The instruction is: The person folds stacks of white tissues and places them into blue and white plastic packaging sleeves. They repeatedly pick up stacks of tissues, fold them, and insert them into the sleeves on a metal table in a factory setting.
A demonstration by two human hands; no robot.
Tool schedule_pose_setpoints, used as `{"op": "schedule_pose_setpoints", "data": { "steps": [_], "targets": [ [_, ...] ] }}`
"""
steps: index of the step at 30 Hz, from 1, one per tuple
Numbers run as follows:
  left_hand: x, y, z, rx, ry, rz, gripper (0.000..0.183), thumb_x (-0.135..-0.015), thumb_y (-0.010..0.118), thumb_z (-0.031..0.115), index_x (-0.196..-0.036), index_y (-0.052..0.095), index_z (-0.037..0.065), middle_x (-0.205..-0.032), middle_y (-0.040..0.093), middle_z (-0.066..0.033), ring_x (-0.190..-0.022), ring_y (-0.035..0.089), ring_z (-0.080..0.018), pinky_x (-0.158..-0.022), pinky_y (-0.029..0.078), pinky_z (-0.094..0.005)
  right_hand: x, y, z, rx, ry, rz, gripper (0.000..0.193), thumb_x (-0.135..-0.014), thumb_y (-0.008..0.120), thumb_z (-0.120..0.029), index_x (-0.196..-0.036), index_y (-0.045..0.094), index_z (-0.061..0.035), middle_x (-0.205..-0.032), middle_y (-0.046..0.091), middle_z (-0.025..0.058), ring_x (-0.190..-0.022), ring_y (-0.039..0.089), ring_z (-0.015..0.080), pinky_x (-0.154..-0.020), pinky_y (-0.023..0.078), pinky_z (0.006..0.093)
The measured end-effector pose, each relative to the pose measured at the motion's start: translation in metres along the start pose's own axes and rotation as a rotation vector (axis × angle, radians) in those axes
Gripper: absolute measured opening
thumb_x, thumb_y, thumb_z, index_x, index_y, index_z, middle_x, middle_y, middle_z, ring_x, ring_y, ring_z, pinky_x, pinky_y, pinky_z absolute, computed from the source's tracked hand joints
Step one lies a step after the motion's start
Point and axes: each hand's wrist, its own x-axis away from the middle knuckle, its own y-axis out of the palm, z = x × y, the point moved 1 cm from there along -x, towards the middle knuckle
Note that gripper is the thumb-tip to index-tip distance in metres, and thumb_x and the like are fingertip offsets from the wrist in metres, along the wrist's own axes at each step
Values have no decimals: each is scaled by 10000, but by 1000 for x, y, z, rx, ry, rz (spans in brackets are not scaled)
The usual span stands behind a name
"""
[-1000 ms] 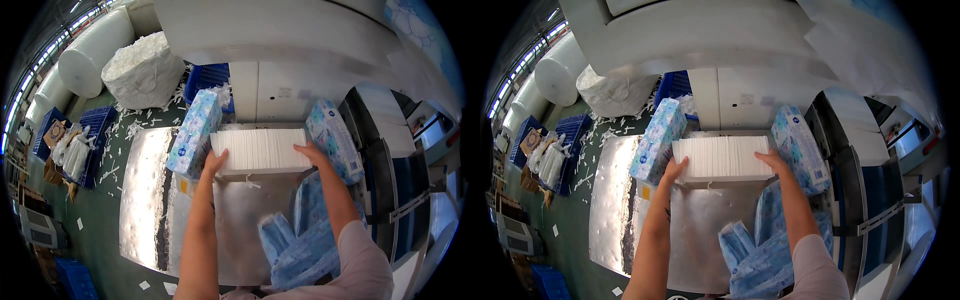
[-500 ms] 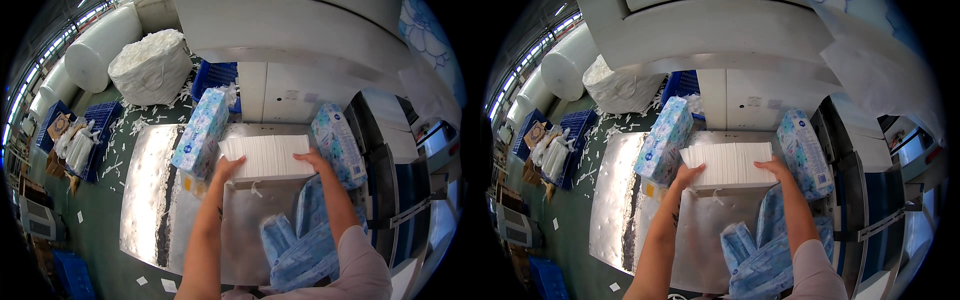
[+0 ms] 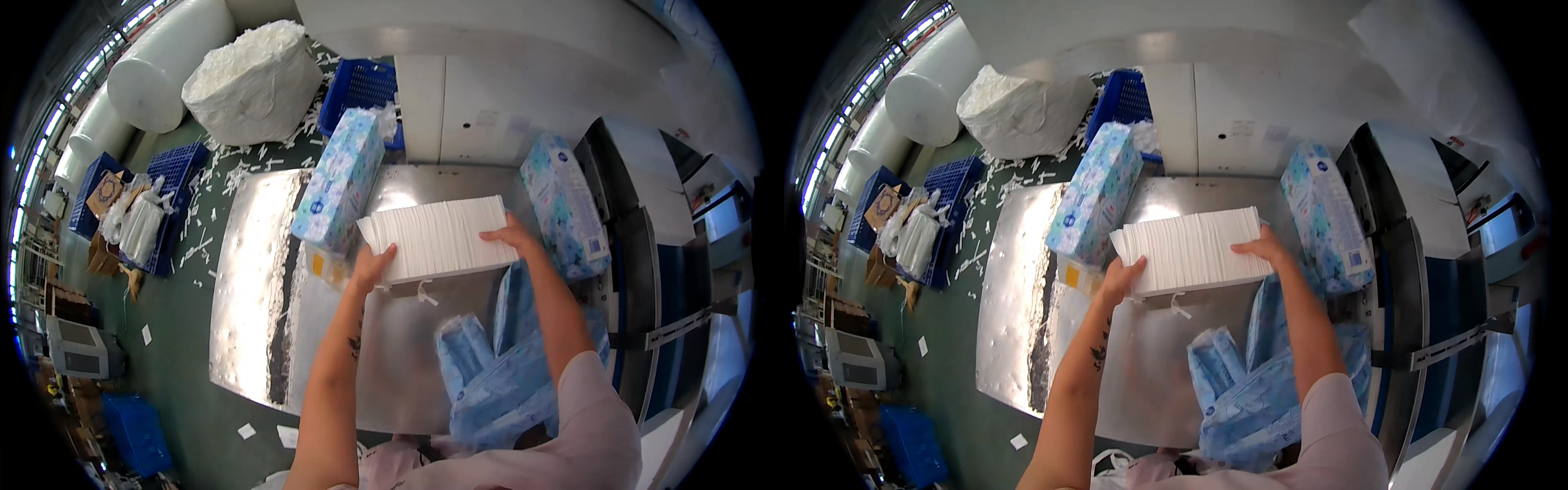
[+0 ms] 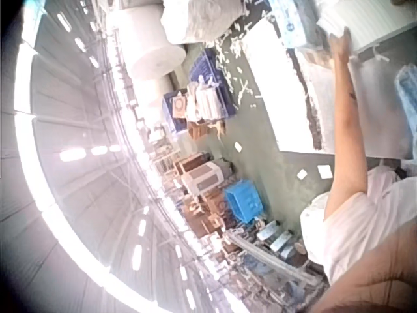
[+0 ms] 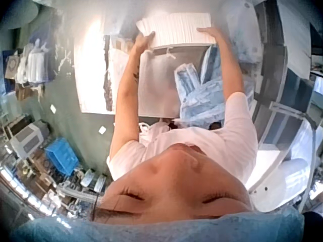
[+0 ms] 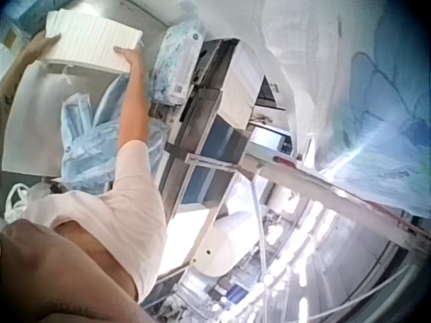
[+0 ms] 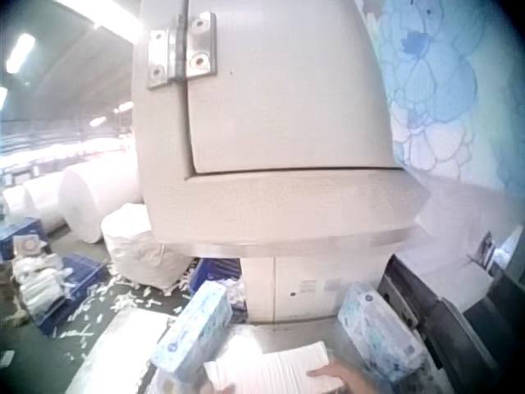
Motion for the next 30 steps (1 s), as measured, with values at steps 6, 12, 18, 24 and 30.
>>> {"op": "schedule_pose_setpoints", "data": {
  "steps": [6, 12, 18, 24, 30],
  "targets": [
    [67, -11, -4, 55, 62, 95, 530, -803, 661, 208, -1199, 425, -53, -1097, 560, -138, -948, 562, -207, -815, 463, -324, 18, 31, 2, -73, 42, -67, 607, -625, 769, -84, -1152, 476, -7, -1047, 590, 112, -935, 586, 231, -822, 466, 339],
    [168, -39, 26, 78, 407, 294, 604, -746, 712, 148, -1214, 374, -29, -1095, 541, -139, -993, 535, -221, -844, 445, -340, 90, 64, -30, -207, -48, -27, 564, -609, 771, -61, -1111, 519, -14, -1008, 608, 84, -939, 586, 198, -827, 467, 322],
    [279, -129, -15, 182, 309, 224, 574, -669, 741, -3, -1157, 439, -9, -1067, 561, -93, -979, 549, -183, -856, 443, -313, 205, 149, -18, -393, -210, -75, 667, -576, 774, -9, -1170, 470, -19, -1105, 556, 63, -1008, 540, 183, -882, 428, 316],
    [349, -213, -115, -16, 164, 270, 484, -642, 769, 40, -1072, 551, 0, -1009, 613, -91, -949, 577, -184, -826, 459, -326, 276, 248, 85, -156, -161, -37, 679, -533, 776, -12, -1143, 478, -23, -1077, 558, 62, -1009, 526, 192, -892, 404, 314],
    [363, -250, -135, -216, 86, 81, 577, -576, 808, 75, -1085, 544, 8, -1012, 622, -98, -933, 591, -206, -825, 467, -321, 300, 257, 143, -249, -97, 98, 597, -524, 767, -7, -1073, 533, -28, -1055, 573, 62, -1030, 513, 195, -920, 373, 313]
  ]
}}
